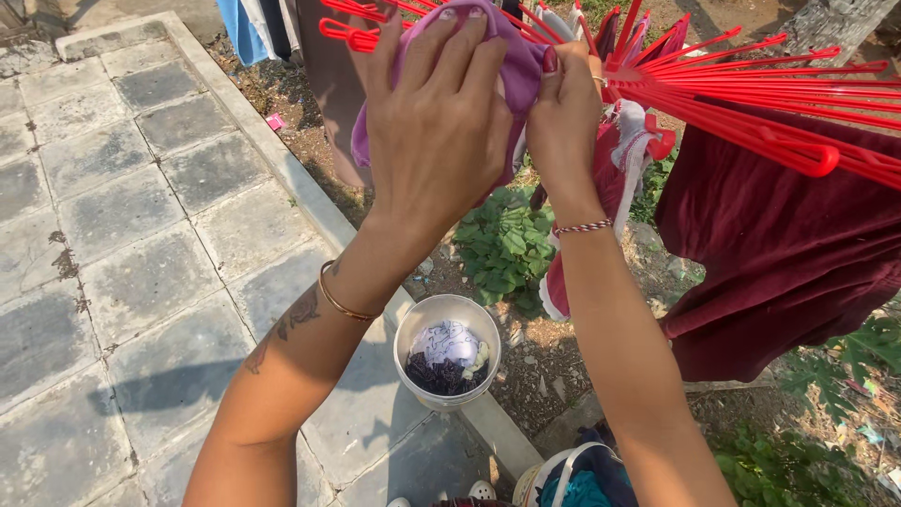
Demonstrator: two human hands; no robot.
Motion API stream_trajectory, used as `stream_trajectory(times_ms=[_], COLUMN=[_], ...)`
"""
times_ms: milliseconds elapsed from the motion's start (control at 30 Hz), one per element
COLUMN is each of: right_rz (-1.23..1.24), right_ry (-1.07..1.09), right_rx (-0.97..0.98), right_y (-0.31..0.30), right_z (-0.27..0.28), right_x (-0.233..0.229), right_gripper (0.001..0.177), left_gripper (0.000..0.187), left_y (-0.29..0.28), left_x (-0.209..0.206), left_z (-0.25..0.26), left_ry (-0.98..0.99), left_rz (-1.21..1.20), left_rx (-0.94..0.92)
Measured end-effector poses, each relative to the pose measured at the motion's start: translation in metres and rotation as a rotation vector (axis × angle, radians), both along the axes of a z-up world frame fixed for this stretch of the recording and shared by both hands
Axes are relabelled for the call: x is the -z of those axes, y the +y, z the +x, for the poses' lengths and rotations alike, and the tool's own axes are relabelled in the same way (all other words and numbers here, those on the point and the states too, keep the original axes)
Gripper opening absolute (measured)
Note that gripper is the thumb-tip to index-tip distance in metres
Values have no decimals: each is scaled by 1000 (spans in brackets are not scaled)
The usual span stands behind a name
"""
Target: The person removes various items of clothing from a bucket and hangs them on a red circular drying rack and a clothesline outdoors using hangers and by hand.
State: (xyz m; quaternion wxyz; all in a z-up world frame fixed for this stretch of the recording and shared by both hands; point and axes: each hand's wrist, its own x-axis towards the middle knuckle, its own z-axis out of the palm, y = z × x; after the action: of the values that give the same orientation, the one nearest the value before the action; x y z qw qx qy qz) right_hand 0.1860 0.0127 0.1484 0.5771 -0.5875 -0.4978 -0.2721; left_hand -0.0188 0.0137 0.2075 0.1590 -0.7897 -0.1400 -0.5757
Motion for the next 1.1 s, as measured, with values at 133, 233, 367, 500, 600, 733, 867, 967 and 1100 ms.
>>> stream_trajectory(times_ms=[133, 233, 367, 500, 600, 733, 867, 967, 1100], right_rz=[-21, -17, 37, 249, 357, 133, -42, -134, -86], right_ry=[169, 237, 351, 558, 279, 455, 308, 220, 102], right_rx=[-149, -242, -433, -388, -310, -431, -494, -441, -404], right_y=[-1, 2, 16, 39, 47, 45, 31, 25, 22], right_z=[-18, -26, -18, 9, 28, 35, 26, 17, 16], right_x=[-11, -18, -7, 13, 28, 38, 43, 46, 47], right_gripper=[9, 18, 17, 11, 17, 20, 21, 22, 29], left_gripper=[34, 38, 30, 27, 39, 48, 45, 37, 29], left_y=[13, 22, 26, 20, 15, 21, 42, 57, 59], left_x=[0, -1, -1, 21, 46, 72, 84, 93, 104], left_z=[-7, -16, -33, -39, -29, 1, 36, 58, 63], left_ry=[-28, -64, 12, -109, -243, -347, -363, -388, -348], left_rz=[-24, 17, -227, -303, -367, -492, -864, -1014, -954], left_rx=[-88, -134, 76, 115, 293, 347, 545, 617, 578])
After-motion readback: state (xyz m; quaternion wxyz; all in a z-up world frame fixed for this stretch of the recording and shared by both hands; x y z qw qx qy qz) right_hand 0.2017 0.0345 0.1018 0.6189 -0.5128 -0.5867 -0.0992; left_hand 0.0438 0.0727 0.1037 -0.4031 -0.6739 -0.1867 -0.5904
